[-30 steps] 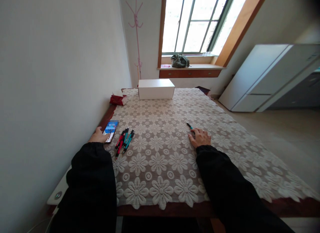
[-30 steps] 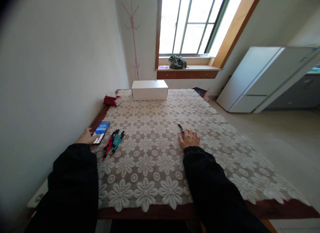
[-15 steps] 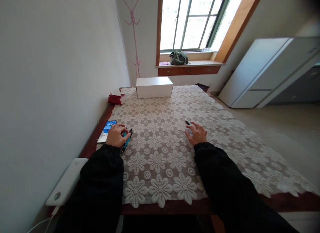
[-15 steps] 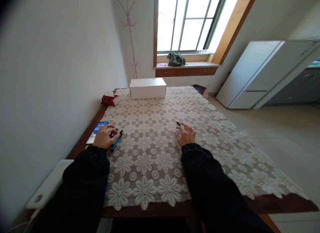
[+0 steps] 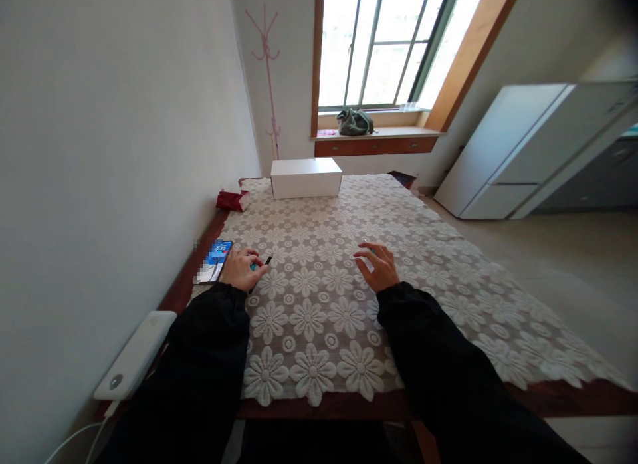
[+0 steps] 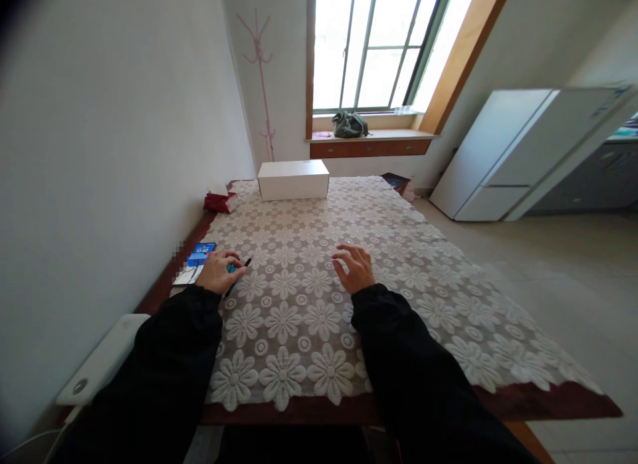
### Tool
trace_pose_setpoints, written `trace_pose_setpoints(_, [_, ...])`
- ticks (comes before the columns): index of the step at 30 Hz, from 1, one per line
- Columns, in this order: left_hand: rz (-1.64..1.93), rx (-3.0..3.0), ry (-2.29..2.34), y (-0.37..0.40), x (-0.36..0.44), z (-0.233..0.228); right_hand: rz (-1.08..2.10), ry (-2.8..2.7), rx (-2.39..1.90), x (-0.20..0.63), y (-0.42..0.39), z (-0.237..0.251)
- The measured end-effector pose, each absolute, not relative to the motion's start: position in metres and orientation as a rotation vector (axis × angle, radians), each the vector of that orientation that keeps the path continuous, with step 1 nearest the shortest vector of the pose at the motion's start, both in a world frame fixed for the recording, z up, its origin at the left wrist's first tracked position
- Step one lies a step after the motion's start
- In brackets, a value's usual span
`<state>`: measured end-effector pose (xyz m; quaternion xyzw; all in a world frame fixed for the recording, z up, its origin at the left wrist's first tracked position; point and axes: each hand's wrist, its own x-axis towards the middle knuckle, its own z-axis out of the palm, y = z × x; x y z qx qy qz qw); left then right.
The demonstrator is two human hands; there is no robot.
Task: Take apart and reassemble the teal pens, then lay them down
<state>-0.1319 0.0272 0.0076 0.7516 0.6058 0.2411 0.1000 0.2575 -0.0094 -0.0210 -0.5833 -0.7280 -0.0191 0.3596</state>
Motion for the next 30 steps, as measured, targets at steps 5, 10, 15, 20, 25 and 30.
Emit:
trace_pose_setpoints(5, [0.908,1.619,1.252,0.012,-0.076,0.018,0.549,-1.864,-1.144,0.229,-0.021,-0.011])
trace_pose_setpoints(10, [0.941,1.194,0.855,-0.012,-0.015,-0.003,1.030,-1.913,-0.944,0.203,-0.036,-0.023])
trace_pose_setpoints(15, [0.913,1.210,0.865,-0.024,-0.009,-0.027,1.132,-1.945,-1.061,0.197,-0.038,-0.037])
trace_pose_setpoints(20, [0.902,1.426,0.974,-0.016,-0.026,-0.033,0.692,-2.074,-1.183,0.206,-0.034,-0.034])
trace_pose_setpoints(25, [0.882,1.822,1.106,-0.013,-0.032,-0.033,0.497,-2.298,-1.243,0.214,-0.032,-0.034])
trace_pose_setpoints(30, [0.775,2.130,1.136,-0.014,-0.036,-0.033,0.425,-2.440,-1.360,0.214,-0.031,-0.039])
